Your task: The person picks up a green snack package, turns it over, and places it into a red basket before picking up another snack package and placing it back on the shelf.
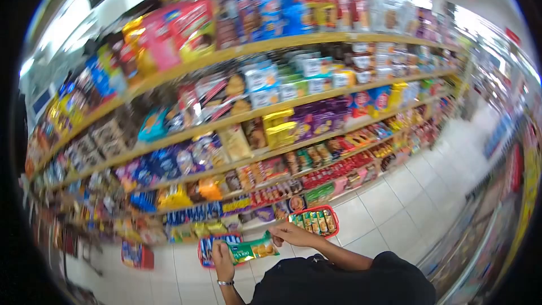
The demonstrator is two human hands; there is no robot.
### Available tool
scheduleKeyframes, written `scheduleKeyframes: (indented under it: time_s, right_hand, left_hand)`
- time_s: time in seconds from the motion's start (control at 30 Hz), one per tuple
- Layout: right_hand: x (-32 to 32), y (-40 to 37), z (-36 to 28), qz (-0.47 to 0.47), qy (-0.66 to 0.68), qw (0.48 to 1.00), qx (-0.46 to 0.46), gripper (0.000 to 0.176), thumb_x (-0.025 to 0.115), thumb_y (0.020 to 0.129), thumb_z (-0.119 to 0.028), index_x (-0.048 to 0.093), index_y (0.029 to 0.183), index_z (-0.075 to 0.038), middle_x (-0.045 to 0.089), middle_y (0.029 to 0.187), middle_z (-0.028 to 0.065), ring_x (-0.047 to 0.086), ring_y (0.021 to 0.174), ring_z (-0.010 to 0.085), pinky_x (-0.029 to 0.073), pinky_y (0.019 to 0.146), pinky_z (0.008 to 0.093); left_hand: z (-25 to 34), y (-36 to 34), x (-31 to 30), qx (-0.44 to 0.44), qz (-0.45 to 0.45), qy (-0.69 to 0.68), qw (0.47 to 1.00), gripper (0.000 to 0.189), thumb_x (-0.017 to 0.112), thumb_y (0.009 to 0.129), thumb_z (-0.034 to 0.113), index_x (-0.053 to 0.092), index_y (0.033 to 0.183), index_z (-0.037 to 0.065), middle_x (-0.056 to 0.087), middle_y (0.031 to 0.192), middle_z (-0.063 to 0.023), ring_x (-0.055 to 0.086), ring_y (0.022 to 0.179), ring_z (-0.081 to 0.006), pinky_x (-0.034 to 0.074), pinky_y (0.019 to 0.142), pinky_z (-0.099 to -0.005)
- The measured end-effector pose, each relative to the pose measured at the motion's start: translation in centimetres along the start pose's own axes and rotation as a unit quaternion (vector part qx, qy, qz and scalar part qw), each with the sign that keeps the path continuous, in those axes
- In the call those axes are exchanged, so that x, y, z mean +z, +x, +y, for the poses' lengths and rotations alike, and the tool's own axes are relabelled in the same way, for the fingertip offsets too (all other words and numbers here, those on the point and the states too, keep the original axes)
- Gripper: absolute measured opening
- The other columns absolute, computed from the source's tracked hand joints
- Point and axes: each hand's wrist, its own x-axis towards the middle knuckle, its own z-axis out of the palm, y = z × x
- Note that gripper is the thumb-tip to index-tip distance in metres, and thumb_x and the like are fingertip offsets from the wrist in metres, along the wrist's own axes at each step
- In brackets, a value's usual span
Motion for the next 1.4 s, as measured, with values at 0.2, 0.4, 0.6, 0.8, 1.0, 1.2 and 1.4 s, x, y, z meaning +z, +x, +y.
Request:
scheduleKeyframes:
  time_s: [0.2, 0.4, 0.6, 0.8, 1.0, 1.2, 1.4]
  right_hand:
    - [-2.6, -6.7, 1.6, 0.092, 0.116, 0.986, 0.077, 0.049, 0.042, 0.099, -0.039, 0.051, 0.067, -0.004, 0.048, 0.057, 0.0013, 0.046, 0.055, 0.0092, 0.038, 0.054, 0.027]
    - [-1.8, -10.4, 1.2, 0.2, 0.009, 0.978, 0.056, 0.044, 0.048, 0.098, -0.035, 0.054, 0.069, -0.002, 0.048, 0.058, 0.0003, 0.045, 0.056, 0.0081, 0.037, 0.054, 0.0263]
    - [-3.4, -13.3, -1.5, 0.292, -0.097, 0.951, 0.029, 0.038, 0.051, 0.097, -0.03, 0.061, 0.077, 0.001, 0.055, 0.063, 0.0017, 0.052, 0.062, 0.0085, 0.042, 0.057, 0.0267]
    - [-4.7, -17.2, -0.1, 0.308, -0.024, 0.949, 0.058, 0.033, 0.053, 0.096, -0.028, 0.065, 0.087, 0.002, 0.057, 0.068, 0.0008, 0.051, 0.066, 0.0078, 0.043, 0.06, 0.0255]
    - [-6.6, -21.6, -1.8, 0.334, -0.026, 0.941, 0.052, 0.031, 0.055, 0.095, -0.027, 0.066, 0.091, 0.002, 0.057, 0.068, 0.0017, 0.049, 0.066, 0.0066, 0.042, 0.061, 0.0251]
    - [-8.8, -28.9, -3.8, 0.313, -0.049, 0.946, 0.073, 0.028, 0.057, 0.094, -0.023, 0.063, 0.084, 0.003, 0.058, 0.068, 0.0021, 0.048, 0.066, 0.0062, 0.042, 0.061, 0.0252]
    - [-11.1, -32.6, -1.3, 0.447, 0.05, 0.886, 0.115, 0.025, 0.056, 0.091, -0.015, 0.062, 0.072, 0.0, 0.055, 0.067, -0.0005, 0.048, 0.064, 0.0064, 0.041, 0.06, 0.0238]
  left_hand:
    - [0.9, 1.5, 6.3, 0.007, -0.192, -0.053, 0.98, 0.026, 0.045, 0.098, 0.025, 0.049, 0.088, 0.002, 0.043, 0.071, -0.0008, 0.039, 0.066, -0.0096, 0.036, 0.061, -0.0259]
    - [0.4, 2.0, 9.3, -0.046, -0.262, -0.055, 0.962, 0.027, 0.045, 0.098, 0.025, 0.049, 0.083, 0.002, 0.044, 0.071, -0.0014, 0.041, 0.067, -0.0097, 0.037, 0.062, -0.0262]
    - [2.2, 1.8, 11.6, -0.032, -0.245, -0.09, 0.965, 0.022, 0.05, 0.096, 0.019, 0.05, 0.08, 0.003, 0.045, 0.07, 0.0025, 0.041, 0.063, -0.0038, 0.036, 0.056, -0.0212]
    - [2.4, -0.8, 14.8, -0.059, -0.301, -0.128, 0.943, 0.024, 0.048, 0.097, 0.021, 0.049, 0.079, 0.005, 0.041, 0.067, 0.0043, 0.036, 0.058, -0.0032, 0.031, 0.051, -0.021]
    - [3.0, -6.3, 19.7, -0.244, -0.299, -0.259, 0.885, 0.017, 0.048, 0.097, 0.021, 0.049, 0.088, 0.007, 0.045, 0.076, 0.0029, 0.046, 0.068, -0.0046, 0.039, 0.058, -0.022]
    - [4.2, -11.5, 23.9, -0.36, -0.418, -0.241, 0.798, 0.027, 0.052, 0.096, 0.028, 0.049, 0.117, 0.012, 0.052, 0.099, -0.0035, 0.056, 0.083, -0.0123, 0.051, 0.071, -0.028]
    - [4.9, -17.9, 26.6, -0.432, -0.443, -0.228, 0.751, 0.041, 0.057, 0.093, 0.034, 0.047, 0.122, 0.008, 0.056, 0.114, -0.0117, 0.059, 0.101, -0.0179, 0.053, 0.085, -0.0351]
